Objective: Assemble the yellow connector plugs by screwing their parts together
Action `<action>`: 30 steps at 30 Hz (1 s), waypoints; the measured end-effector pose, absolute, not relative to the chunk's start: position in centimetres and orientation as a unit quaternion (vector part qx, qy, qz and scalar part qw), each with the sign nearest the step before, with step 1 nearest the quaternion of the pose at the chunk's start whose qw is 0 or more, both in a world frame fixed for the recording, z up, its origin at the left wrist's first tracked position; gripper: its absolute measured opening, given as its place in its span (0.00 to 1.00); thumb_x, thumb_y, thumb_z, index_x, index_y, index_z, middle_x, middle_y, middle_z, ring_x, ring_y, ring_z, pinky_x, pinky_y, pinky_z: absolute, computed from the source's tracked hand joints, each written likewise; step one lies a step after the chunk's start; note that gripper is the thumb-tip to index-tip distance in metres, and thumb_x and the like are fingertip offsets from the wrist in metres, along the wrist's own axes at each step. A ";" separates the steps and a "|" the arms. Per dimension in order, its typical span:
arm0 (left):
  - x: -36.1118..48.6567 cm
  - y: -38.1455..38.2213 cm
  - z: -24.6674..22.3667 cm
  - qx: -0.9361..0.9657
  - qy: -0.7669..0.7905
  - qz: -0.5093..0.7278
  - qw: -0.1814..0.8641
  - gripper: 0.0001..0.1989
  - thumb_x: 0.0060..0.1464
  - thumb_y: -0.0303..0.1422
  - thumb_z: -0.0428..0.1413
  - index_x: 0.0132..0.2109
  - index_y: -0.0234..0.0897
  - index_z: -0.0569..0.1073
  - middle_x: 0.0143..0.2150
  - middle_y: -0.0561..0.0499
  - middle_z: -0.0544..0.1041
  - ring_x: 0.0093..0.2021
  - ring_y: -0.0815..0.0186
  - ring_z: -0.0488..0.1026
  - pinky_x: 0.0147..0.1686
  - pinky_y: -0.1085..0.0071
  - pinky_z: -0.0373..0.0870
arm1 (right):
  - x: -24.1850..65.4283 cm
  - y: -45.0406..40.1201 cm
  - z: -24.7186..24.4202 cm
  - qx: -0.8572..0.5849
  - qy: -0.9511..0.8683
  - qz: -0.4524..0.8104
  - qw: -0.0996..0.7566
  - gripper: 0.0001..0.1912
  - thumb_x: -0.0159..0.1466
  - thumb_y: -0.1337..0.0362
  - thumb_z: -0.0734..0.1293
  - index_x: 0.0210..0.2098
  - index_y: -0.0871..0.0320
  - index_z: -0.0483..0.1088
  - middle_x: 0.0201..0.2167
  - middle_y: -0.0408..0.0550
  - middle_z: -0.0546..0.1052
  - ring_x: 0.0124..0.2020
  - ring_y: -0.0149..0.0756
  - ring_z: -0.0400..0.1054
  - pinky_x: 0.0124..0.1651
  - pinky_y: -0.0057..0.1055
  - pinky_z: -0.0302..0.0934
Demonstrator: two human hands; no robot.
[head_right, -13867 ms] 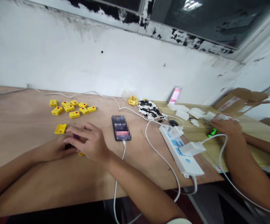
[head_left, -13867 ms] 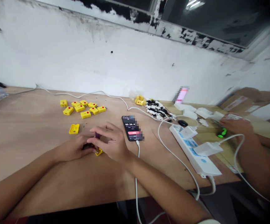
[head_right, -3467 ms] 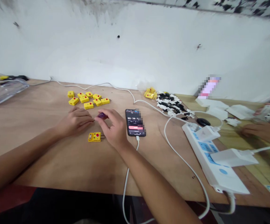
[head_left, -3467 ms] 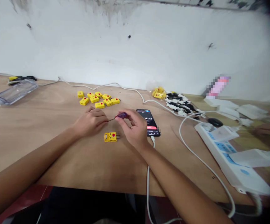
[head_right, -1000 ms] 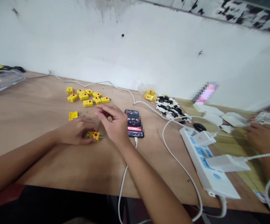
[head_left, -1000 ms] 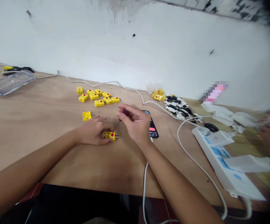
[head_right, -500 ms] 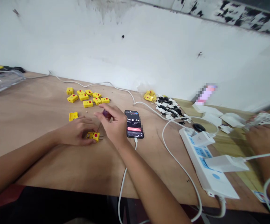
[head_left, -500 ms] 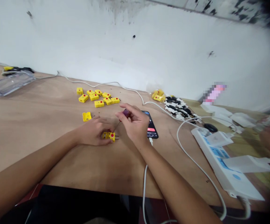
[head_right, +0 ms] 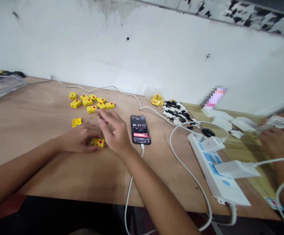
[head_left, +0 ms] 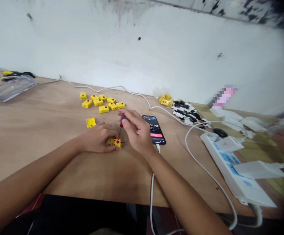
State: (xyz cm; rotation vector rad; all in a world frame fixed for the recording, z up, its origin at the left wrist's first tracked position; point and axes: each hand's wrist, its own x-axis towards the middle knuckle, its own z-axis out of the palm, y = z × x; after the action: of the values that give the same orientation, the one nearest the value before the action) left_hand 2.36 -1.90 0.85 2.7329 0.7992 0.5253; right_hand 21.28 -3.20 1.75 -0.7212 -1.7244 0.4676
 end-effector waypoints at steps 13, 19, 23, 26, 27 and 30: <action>2.3 -1.9 0.9 0.943 0.272 0.155 0.109 0.09 0.56 0.38 0.59 0.41 0.39 0.75 0.41 0.48 0.78 0.43 0.57 0.74 0.45 0.63 0.65 | 21.5 -2.6 1.3 -0.298 -0.715 0.256 0.579 0.16 0.69 0.62 0.63 0.55 0.50 0.73 0.47 0.47 0.77 0.45 0.33 0.74 0.49 0.33 0.71; 2.3 -2.0 1.0 0.942 0.278 0.149 0.114 0.09 0.56 0.38 0.59 0.42 0.39 0.76 0.44 0.47 0.79 0.46 0.55 0.74 0.47 0.61 0.65 | 20.9 -2.6 1.8 -0.300 -0.682 0.260 0.614 0.10 0.60 0.67 0.73 0.41 0.53 0.80 0.31 0.41 0.76 0.31 0.29 0.71 0.38 0.30 0.70; 2.3 -1.9 0.9 0.942 0.275 0.156 0.110 0.11 0.56 0.38 0.59 0.44 0.39 0.77 0.44 0.46 0.79 0.46 0.55 0.75 0.49 0.60 0.66 | 20.4 -3.3 1.9 -0.302 -0.689 0.159 0.639 0.09 0.62 0.67 0.72 0.42 0.55 0.80 0.31 0.43 0.74 0.32 0.30 0.69 0.41 0.32 0.70; 2.3 -1.8 0.8 0.943 0.263 0.162 0.120 0.10 0.57 0.38 0.58 0.44 0.39 0.76 0.43 0.46 0.79 0.45 0.57 0.75 0.47 0.62 0.66 | 20.9 -3.6 2.2 -0.270 -0.733 0.208 0.588 0.15 0.69 0.66 0.63 0.52 0.54 0.76 0.44 0.49 0.77 0.43 0.33 0.73 0.51 0.36 0.70; 2.3 -1.8 0.8 0.944 0.260 0.161 0.123 0.10 0.57 0.38 0.58 0.44 0.38 0.76 0.43 0.47 0.78 0.44 0.57 0.75 0.47 0.63 0.66 | 21.1 -3.6 2.4 -0.267 -0.735 0.241 0.575 0.16 0.70 0.66 0.61 0.53 0.53 0.75 0.47 0.49 0.78 0.45 0.33 0.74 0.52 0.36 0.70; 2.4 -1.8 0.9 0.944 0.260 0.156 0.127 0.08 0.57 0.38 0.58 0.41 0.38 0.75 0.40 0.48 0.78 0.43 0.58 0.75 0.45 0.64 0.65 | 21.3 -3.0 2.5 -0.286 -0.701 0.306 0.577 0.12 0.67 0.64 0.66 0.48 0.54 0.78 0.41 0.46 0.80 0.41 0.32 0.75 0.47 0.33 0.71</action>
State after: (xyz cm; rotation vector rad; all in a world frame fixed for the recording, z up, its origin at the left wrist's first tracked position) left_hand 2.41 -1.75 0.90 2.7484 0.7572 0.4539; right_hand 21.35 -2.96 2.46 -0.6700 -1.6411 0.7150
